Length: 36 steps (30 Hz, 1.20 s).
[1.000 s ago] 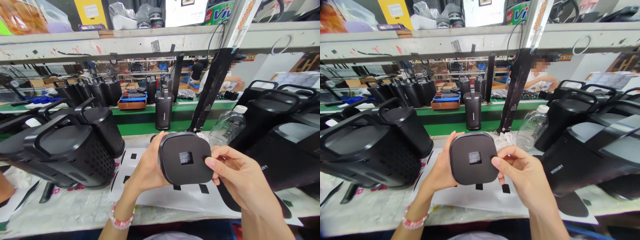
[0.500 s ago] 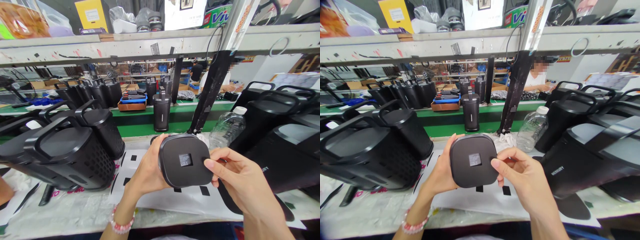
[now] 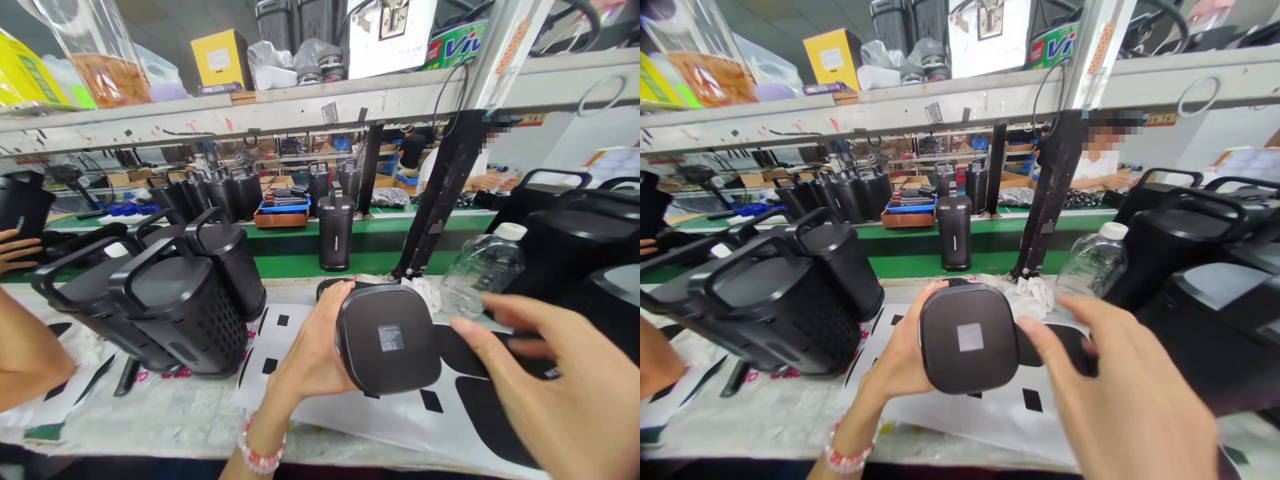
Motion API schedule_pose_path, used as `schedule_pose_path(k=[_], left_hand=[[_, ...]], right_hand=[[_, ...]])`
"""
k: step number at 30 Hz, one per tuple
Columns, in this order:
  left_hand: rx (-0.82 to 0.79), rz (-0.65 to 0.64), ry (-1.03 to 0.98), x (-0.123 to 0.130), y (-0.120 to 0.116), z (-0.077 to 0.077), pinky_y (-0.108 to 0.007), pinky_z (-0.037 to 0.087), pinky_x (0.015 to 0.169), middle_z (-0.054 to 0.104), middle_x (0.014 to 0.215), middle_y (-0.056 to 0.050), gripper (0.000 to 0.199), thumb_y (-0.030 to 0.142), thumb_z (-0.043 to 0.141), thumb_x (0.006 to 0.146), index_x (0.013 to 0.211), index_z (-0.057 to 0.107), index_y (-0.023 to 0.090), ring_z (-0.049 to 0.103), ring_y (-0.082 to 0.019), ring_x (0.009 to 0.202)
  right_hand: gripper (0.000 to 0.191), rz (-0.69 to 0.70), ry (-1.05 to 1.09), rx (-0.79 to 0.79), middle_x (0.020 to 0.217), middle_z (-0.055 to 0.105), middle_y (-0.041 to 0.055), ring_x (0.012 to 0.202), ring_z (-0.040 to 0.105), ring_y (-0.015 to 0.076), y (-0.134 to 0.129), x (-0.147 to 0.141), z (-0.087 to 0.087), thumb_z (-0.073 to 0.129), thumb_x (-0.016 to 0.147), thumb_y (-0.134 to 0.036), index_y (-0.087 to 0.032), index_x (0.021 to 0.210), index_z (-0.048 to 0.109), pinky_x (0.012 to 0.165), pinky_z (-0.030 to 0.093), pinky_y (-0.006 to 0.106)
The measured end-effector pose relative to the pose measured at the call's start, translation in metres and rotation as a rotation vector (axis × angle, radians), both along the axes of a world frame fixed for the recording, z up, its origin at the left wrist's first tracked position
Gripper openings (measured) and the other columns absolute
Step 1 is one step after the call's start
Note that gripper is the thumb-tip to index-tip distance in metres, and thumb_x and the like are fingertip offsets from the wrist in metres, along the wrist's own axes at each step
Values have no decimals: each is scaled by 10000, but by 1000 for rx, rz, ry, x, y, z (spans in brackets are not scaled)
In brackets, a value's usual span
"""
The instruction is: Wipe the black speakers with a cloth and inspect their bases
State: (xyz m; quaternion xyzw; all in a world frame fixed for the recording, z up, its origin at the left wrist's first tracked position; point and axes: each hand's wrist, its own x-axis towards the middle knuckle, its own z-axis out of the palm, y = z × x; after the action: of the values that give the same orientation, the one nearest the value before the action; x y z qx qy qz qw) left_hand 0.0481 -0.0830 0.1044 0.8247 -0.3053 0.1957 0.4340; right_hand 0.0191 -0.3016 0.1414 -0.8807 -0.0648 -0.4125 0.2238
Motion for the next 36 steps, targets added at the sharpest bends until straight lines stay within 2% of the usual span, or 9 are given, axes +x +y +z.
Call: schedule_pose_path(k=[3,7,11,15,21,24,27,31,36], left_hand=[[5,-15,-161,0,1,-9,-557,408,1131,396,1492,-174,1026,317,756,720,1504,97,268,423,-347,1382],[-14,14,-277,2,2,-23,-564,398,1135,375,1504,-182,1031,304,731,757,1525,44,274,399,-348,1401],[-22,16,-172,4,3,-26,-574,411,1117,412,1473,-201,1099,409,822,648,1502,152,242,468,-379,1339],[-168,59,-131,2,10,-11,-518,475,1066,441,1461,-155,1197,411,873,570,1510,137,308,520,-356,1295],[-587,123,-179,-7,28,3,-402,419,1132,354,1549,-61,1268,340,944,450,1512,251,351,420,-315,1390],[-919,106,-80,-5,38,-21,-393,541,1002,573,1384,-43,1101,463,919,493,1455,396,351,573,-312,1244],[-1127,136,153,-5,48,-53,-406,589,909,698,1198,-24,904,519,848,604,1407,461,376,674,-296,1082],[-1179,161,422,-17,63,-93,-454,472,1073,645,1309,-31,859,582,808,635,1399,470,386,578,-308,1248],[-1064,106,697,-43,79,-143,-588,426,1068,699,1194,-138,822,708,828,471,1131,714,231,577,-424,1201]], right_hand=[[603,204,-220,-340,1444,500,160,1321,451,376,44,-3,-3,372,992,-464,-141,1500,338,1078,319,548],[597,243,-124,-390,1536,387,82,1441,300,280,67,10,-19,315,1021,-390,-153,1558,207,1181,142,497],[587,176,179,25,1572,321,53,1472,234,278,22,29,-30,237,1018,-489,-227,1541,278,1180,190,564],[653,365,459,633,1538,403,31,1422,353,258,-13,34,-51,370,927,-672,-316,1474,401,1191,254,504],[777,498,604,1299,1514,439,36,1400,385,251,18,47,-93,608,746,-745,-329,1390,479,1161,304,479],[542,508,469,1675,1189,687,40,1169,603,265,36,54,-90,645,714,-649,-268,1098,659,1030,461,442],[283,423,293,1859,775,702,-12,831,683,230,39,56,-82,619,653,-476,-237,801,653,826,560,379],[231,396,283,1641,521,534,-37,601,615,202,29,64,-79,568,614,-458,-230,635,532,629,550,334],[294,343,248,1418,487,422,-62,490,496,158,15,87,-81,548,657,-511,-251,616,417,520,485,297]])
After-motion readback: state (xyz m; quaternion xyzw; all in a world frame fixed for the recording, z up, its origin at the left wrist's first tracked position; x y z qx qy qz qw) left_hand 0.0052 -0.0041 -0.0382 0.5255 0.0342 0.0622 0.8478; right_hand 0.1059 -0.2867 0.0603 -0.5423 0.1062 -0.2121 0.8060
